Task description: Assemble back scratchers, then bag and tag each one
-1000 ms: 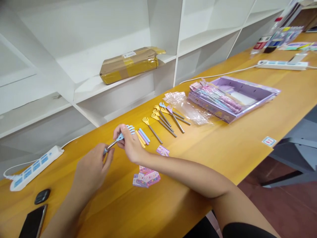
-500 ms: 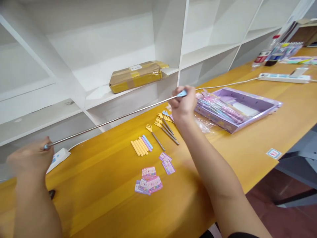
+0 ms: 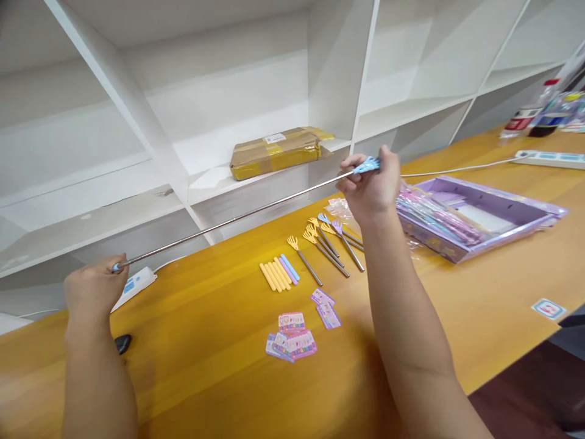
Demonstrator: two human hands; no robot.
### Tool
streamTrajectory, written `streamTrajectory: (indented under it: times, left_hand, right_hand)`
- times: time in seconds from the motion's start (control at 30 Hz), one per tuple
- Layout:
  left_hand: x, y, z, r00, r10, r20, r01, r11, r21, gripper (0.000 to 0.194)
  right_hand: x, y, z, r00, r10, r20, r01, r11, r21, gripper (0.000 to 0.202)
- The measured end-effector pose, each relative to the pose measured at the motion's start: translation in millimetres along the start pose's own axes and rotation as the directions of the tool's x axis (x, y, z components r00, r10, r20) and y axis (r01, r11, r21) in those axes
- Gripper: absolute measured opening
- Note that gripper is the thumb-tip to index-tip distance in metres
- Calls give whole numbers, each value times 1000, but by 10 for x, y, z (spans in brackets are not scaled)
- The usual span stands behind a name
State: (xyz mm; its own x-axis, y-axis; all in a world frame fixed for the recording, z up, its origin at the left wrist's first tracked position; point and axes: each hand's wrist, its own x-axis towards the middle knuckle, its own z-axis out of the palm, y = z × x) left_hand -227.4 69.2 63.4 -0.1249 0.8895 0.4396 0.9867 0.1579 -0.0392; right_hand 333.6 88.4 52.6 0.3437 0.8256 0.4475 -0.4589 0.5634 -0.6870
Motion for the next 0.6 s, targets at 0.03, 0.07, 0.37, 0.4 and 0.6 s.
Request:
streamTrajectory:
  times: [0.03,0.07,0.37,0.4,0.6]
  left_hand:
    - [31,-10,3,1000,-12,9,12,1000,6,31]
    - [64,-13,12,1000,-25,12,24,999,26,33]
    - [213,90,160,989,44,141,-67,985,158,28]
    - [210,100,179,987,59,150,-85,981,173,29]
    - [191,184,250,958,141,250,-191,963,189,32]
  right_hand:
    - [0,40,-1,999,-23,23,23,1000,-11,71]
    - [-3,78,3,998,-53,41,53,998,-18,65]
    - [63,196,-28,974,-201,-103,199,980,-31,55]
    - [75,199,-38,972,-201,-120,199,980,-29,52]
    - [56,147,71,947,-191,-258,224,969,101,55]
